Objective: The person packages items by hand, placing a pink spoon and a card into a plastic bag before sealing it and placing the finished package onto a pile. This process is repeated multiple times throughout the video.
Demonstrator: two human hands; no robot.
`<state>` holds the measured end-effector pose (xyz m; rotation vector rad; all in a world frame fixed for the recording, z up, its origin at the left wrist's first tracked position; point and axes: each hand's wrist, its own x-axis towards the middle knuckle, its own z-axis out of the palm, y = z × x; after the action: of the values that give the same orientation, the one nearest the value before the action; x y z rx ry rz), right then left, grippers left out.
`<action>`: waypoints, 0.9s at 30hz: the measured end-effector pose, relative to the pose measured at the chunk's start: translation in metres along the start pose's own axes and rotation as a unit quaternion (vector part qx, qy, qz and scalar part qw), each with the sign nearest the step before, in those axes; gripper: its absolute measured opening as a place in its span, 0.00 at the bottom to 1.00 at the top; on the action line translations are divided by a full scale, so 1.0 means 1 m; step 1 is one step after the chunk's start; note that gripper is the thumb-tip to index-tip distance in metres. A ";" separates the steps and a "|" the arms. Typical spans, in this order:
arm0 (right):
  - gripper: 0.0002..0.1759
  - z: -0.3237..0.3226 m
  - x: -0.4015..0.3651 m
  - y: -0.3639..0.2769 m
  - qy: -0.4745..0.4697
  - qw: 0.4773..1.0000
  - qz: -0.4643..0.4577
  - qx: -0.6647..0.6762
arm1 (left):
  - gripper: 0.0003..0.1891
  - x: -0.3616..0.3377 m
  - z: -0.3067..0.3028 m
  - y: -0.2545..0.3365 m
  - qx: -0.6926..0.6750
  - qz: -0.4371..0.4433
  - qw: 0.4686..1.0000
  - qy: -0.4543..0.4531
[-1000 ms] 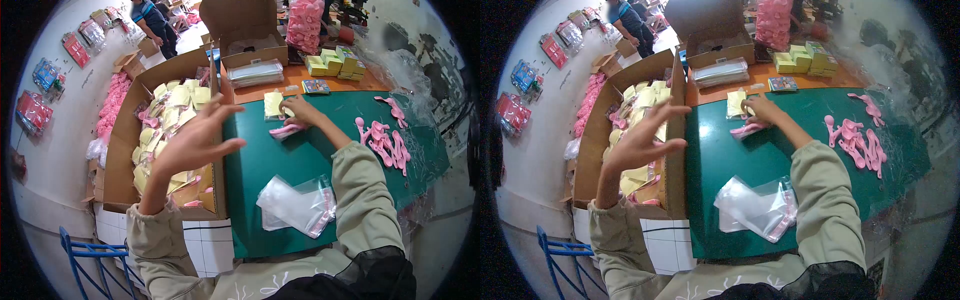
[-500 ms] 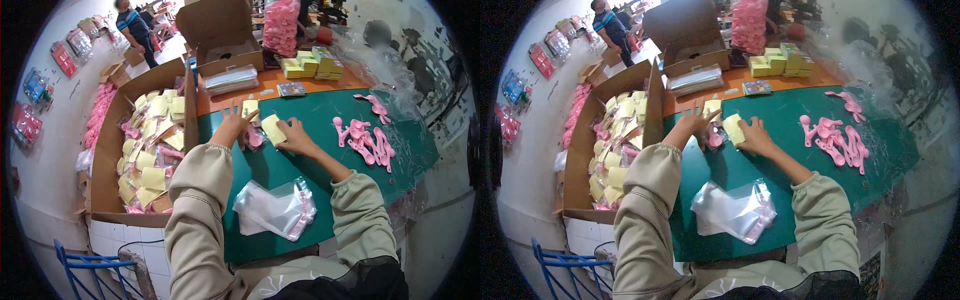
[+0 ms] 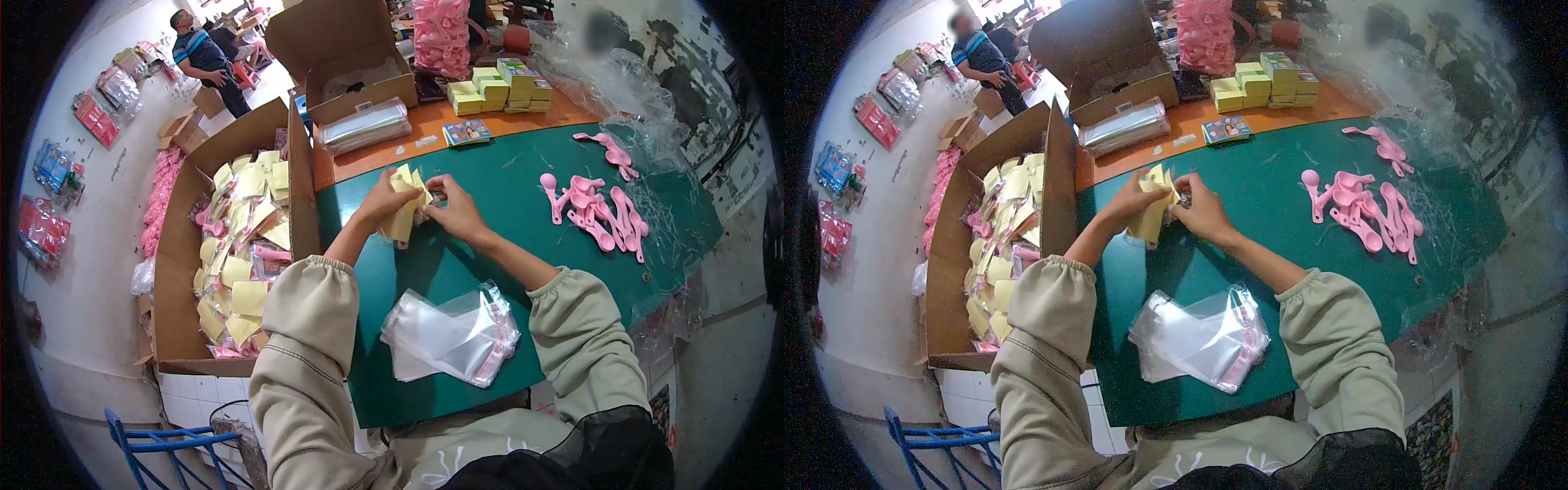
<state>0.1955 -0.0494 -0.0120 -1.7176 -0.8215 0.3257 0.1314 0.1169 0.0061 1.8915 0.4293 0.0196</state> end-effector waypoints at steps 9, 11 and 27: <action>0.16 -0.042 -0.011 -0.030 -0.227 0.948 0.015 0.225 | 0.49 -0.006 -0.006 0.036 -0.159 -0.080 0.978 -0.106; 0.16 -0.061 -0.008 -0.041 -0.250 0.933 0.034 0.255 | 0.48 -0.006 -0.004 0.049 -0.206 -0.077 0.970 -0.106; 0.30 -0.388 0.062 0.129 0.100 0.807 0.152 -0.562 | 0.43 -0.150 -0.256 0.030 0.135 0.043 0.926 0.350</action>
<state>0.5188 -0.3071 0.0021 -2.9551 -0.5812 -0.2152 -0.0565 0.2949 0.1547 2.1395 0.8632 0.7493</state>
